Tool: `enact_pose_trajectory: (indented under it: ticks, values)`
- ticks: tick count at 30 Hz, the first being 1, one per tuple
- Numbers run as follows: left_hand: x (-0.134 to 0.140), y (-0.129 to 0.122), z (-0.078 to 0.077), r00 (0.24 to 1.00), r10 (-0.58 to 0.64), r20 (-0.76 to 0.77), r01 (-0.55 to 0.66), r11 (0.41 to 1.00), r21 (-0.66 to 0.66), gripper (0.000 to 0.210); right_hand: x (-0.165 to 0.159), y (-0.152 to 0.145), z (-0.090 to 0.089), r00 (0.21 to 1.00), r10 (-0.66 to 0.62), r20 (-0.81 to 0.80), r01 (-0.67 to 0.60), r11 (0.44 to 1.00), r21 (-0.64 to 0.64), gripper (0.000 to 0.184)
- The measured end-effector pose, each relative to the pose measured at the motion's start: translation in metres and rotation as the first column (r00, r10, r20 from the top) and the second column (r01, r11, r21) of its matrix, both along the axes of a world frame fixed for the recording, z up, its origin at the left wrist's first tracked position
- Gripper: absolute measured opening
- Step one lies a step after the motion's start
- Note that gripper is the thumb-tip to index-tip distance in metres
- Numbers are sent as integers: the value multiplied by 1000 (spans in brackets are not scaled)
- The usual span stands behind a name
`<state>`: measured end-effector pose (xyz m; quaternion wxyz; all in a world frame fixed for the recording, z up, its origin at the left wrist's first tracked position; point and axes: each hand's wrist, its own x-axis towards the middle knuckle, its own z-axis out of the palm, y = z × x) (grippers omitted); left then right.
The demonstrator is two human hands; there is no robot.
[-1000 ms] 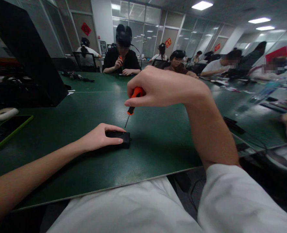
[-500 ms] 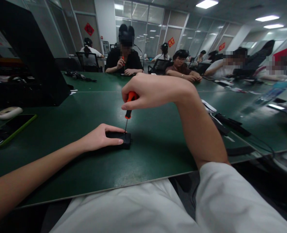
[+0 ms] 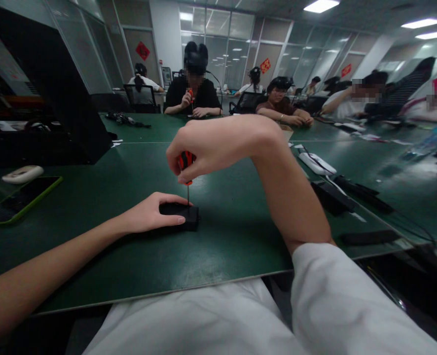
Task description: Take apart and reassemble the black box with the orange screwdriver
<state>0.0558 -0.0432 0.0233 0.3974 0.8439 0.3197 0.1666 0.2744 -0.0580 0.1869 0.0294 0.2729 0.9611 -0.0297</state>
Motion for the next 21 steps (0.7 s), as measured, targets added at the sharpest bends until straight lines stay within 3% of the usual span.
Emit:
enact_pose_trajectory:
  ticks: [5, 8, 21]
  values:
    - [-12, 12, 1, 992, -123, -8, 122, 992, -17, 61, -7, -8, 1, 996, 77, -47, -76, 997, 16, 19]
    - [-19, 17, 1, 986, -161, -35, 160, 987, -12, 64, -5, -9, 0, 997, 59, -44, -57, 997, 54, 17]
    - [-20, 18, 1, 982, -168, -81, 167, 986, -15, 63, 1, -12, 1, 999, 38, -31, -35, 997, 73, 24]
